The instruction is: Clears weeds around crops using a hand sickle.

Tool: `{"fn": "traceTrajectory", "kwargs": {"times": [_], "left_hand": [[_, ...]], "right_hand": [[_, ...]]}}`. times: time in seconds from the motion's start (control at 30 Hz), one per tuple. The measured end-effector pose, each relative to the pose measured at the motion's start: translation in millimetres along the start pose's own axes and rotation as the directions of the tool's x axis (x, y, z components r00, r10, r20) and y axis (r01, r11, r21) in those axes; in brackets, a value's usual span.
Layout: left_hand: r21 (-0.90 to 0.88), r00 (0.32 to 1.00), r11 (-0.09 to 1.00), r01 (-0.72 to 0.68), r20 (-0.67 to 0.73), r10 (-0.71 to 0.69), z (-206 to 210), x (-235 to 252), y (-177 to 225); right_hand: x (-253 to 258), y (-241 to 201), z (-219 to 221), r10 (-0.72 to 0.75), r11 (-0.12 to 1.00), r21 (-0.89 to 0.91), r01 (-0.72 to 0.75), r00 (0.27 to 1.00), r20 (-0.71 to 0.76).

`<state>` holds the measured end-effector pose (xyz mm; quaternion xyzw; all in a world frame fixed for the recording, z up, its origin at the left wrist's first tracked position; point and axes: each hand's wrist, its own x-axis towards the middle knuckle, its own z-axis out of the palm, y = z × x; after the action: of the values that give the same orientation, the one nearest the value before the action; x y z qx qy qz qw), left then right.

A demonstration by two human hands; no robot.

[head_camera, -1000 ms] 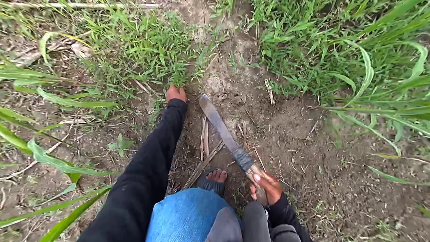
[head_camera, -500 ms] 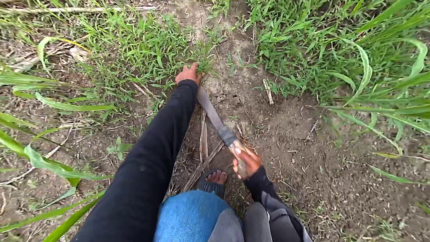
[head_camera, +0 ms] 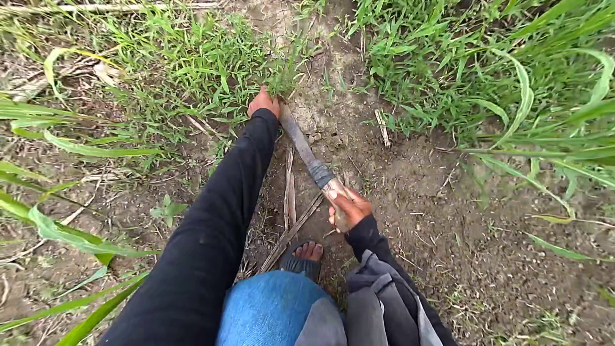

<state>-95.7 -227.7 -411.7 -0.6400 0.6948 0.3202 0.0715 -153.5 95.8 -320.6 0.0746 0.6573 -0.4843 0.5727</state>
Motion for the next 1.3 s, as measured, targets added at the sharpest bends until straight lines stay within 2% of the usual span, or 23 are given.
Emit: {"fn": "traceTrajectory", "kwargs": {"times": [0.07,0.13,0.17,0.23,0.3,0.37,0.43,0.5,0.57,0.63,0.7,0.73,0.8,0.87,0.93,1.0,1.03,1.07,1.13,1.17,1.23,1.3], "left_hand": [[-0.212,0.998,0.977,0.027,-0.045,-0.038,3,-5,-11],[-0.446,0.991,0.892,0.065,-0.079,-0.112,6,-13,-17],[-0.489,0.989,0.87,0.059,-0.091,-0.119,7,-16,-18],[-0.479,0.992,0.878,-0.002,-0.111,-0.058,6,-19,-15],[-0.409,0.99,0.907,-0.099,-0.128,0.05,3,-13,1],[-0.282,0.985,0.945,-0.167,-0.093,0.146,0,-1,23],[-0.101,0.975,0.97,-0.22,-0.026,0.219,6,13,41],[0.053,0.98,0.978,-0.2,0.007,0.2,16,26,52],[0.004,0.987,0.987,-0.158,-0.038,0.158,22,27,52],[-0.176,0.988,0.975,-0.132,-0.107,0.114,23,20,43],[-0.282,0.984,0.951,-0.127,-0.158,0.085,27,7,24],[-0.261,0.975,0.949,-0.176,-0.178,0.132,30,-1,9],[-0.1,0.921,0.924,-0.368,-0.171,0.349,39,-25,-20],[0.049,0.823,0.828,-0.559,-0.093,0.561,53,-58,-50],[0.104,0.74,0.738,-0.667,-0.026,0.672,67,-95,-77],[0.093,0.677,0.673,-0.733,0.006,0.736,76,-123,-103],[0.062,0.687,0.686,-0.725,0.007,0.726,77,-133,-114],[0.035,0.742,0.742,-0.67,-0.016,0.67,75,-141,-123],[-0.054,0.926,0.925,-0.375,-0.067,0.371,59,-151,-132],[-0.116,0.969,0.965,-0.236,-0.105,0.225,48,-148,-136],[-0.214,0.987,0.977,-0.019,-0.158,-0.015,20,-131,-136],[-0.218,0.973,0.975,0.053,-0.21,-0.1,-5,-111,-129]], "right_hand": [[-22,9,-23,-0.041,0.998,0.048,0.04,0.999,0.027],[-46,19,-47,-0.017,0.988,0.154,0.01,0.999,0.045],[-55,21,-57,0.007,0.977,0.213,-0.019,0.998,0.057],[-59,16,-64,0.045,0.96,0.273,-0.067,0.995,0.086],[-35,-2,-52,0.079,0.966,0.236,-0.105,0.99,0.119],[4,-21,-24,0.135,0.967,0.203,-0.156,0.984,0.113],[25,-30,1,0.173,0.962,0.208,-0.179,0.984,0.047],[29,-26,6,0.148,0.963,0.229,-0.146,0.989,0.008],[27,-16,-1,0.045,0.986,0.163,-0.039,0.998,-0.038],[14,-2,-14,-0.098,0.994,0.037,0.1,0.993,-0.068],[-5,18,-35,-0.145,0.989,-0.029,0.143,0.988,-0.054],[-15,30,-49,-0.132,0.991,-0.023,0.131,0.99,-0.047],[-37,53,-75,-0.066,0.996,0.055,0.069,0.997,-0.047],[-59,74,-98,0.015,0.986,0.166,-0.007,0.999,-0.049],[-77,91,-116,0.045,0.965,0.262,-0.029,0.997,-0.056],[-87,94,-131,0.012,0.969,0.246,0.004,0.998,-0.066],[-89,87,-136,-0.019,0.979,0.203,0.033,0.997,-0.068],[-91,76,-139,-0.038,0.987,0.153,0.045,0.998,-0.05],[-87,57,-143,-0.058,0.994,0.092,0.056,0.998,0.024],[-81,48,-139,-0.06,0.996,0.067,0.056,0.996,0.061],[-60,29,-116,-0.032,0.999,-0.026,0.035,0.991,0.13],[-25,13,-71,0.038,0.994,-0.106,-0.017,0.979,0.199]]}}
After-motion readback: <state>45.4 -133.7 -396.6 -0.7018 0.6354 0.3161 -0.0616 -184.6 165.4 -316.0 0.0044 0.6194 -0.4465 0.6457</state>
